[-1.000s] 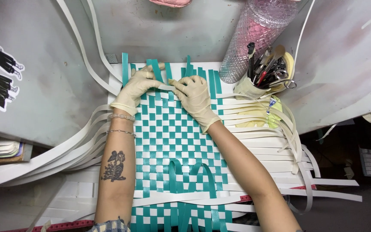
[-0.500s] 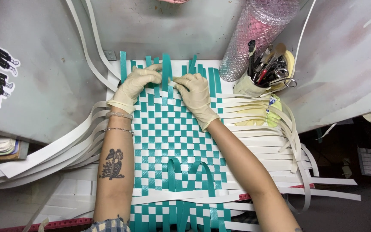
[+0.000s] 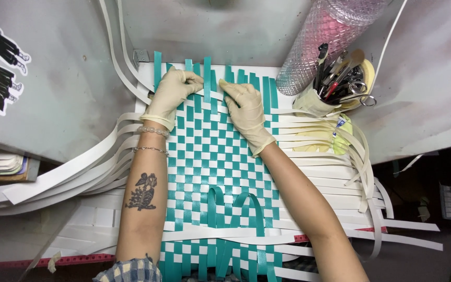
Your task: The person weaves white and teal straps into a checkerboard pattern on a flat surface. They repeatedly interlace the straps by hand, adjusting and tightening the weave to maintain alignment and tension throughout the process.
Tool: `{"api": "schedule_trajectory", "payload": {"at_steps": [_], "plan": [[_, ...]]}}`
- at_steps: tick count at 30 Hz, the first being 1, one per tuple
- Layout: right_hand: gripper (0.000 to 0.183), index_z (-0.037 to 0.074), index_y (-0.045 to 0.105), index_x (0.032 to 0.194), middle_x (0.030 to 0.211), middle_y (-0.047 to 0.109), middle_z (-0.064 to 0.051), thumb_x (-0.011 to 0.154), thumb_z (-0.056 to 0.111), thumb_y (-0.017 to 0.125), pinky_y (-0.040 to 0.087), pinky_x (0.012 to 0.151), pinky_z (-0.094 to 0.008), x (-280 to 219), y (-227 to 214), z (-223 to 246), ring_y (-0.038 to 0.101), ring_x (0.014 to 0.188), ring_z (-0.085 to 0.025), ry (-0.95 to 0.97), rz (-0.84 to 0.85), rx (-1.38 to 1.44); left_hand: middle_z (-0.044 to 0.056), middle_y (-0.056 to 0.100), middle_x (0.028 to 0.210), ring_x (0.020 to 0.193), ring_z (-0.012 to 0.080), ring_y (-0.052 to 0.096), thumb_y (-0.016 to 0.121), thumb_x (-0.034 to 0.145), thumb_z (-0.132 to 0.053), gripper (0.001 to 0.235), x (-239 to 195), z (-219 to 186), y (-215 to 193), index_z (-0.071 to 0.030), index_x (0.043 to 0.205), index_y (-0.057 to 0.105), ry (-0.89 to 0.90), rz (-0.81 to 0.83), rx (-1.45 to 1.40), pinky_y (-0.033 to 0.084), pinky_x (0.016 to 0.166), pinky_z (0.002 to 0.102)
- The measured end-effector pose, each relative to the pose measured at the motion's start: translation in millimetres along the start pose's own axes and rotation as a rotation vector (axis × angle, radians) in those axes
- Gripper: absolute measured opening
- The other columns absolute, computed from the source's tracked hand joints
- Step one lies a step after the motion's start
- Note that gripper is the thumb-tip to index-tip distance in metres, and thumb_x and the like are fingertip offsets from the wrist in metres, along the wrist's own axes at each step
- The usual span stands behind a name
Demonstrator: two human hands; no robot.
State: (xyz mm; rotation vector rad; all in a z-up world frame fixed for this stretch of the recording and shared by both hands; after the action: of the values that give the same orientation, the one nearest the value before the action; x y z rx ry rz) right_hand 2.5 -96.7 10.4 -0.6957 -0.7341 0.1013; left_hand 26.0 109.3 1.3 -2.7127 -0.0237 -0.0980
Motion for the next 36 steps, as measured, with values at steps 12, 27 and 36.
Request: {"api": "schedule_trajectory", "payload": {"at_steps": [12,27,36], "plan": [[0.051,0.021,0.054,0.134,0.13,0.057,0.001,0.086,0.02,0.071,0.037,0.1,-0.036,1.8,-4.6,25.5,0.049,0.12,-0.019,-0.167,-0.031,-0.223,-0.001,0.064,0.072,0.075,0.0083,0.055,0.073,0.08,-0.011,0.013,-25.5,-58.2,-27.5,-0.007,0.092,0.073,0.033,-0.061,-0.28,0.044,0.071,0.021],[0.048,0.029,0.039,0.144,0.141,0.046,0.006,0.099,0.041,0.038,0.034,0.098,-0.04,0.5,9.4,35.2,0.043,0.125,-0.024,-0.319,0.254,-0.508,0.002,0.064,0.065,0.061,0.0135,0.069,0.066,0.075,-0.032,0.017,5.6,-2.2,-30.4,-0.019,0.082,0.074,-0.014,-0.28,-0.468,0.055,0.066,0.022],[0.048,0.032,0.044,0.14,0.133,0.045,0.004,0.093,0.043,0.041,0.042,0.093,-0.042,17.1,28.2,29.2,0.046,0.119,-0.025,-0.098,0.519,-0.583,0.006,0.07,0.102,0.071,0.016,0.071,0.054,0.079,-0.021,0.037,-35.3,-60.8,-40.4,-0.014,0.112,0.067,-0.059,-0.221,-0.303,0.054,0.076,0.028]]}}
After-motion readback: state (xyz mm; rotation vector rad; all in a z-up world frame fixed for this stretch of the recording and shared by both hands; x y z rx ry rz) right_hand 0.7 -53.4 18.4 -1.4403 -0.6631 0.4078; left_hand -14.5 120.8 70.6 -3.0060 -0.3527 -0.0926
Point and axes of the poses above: each hand's wrist, its own x-axis towards the middle knuckle, its own y-axis out of the palm, z = x × y, the point moved 3 cm from there along x, towards the middle knuckle
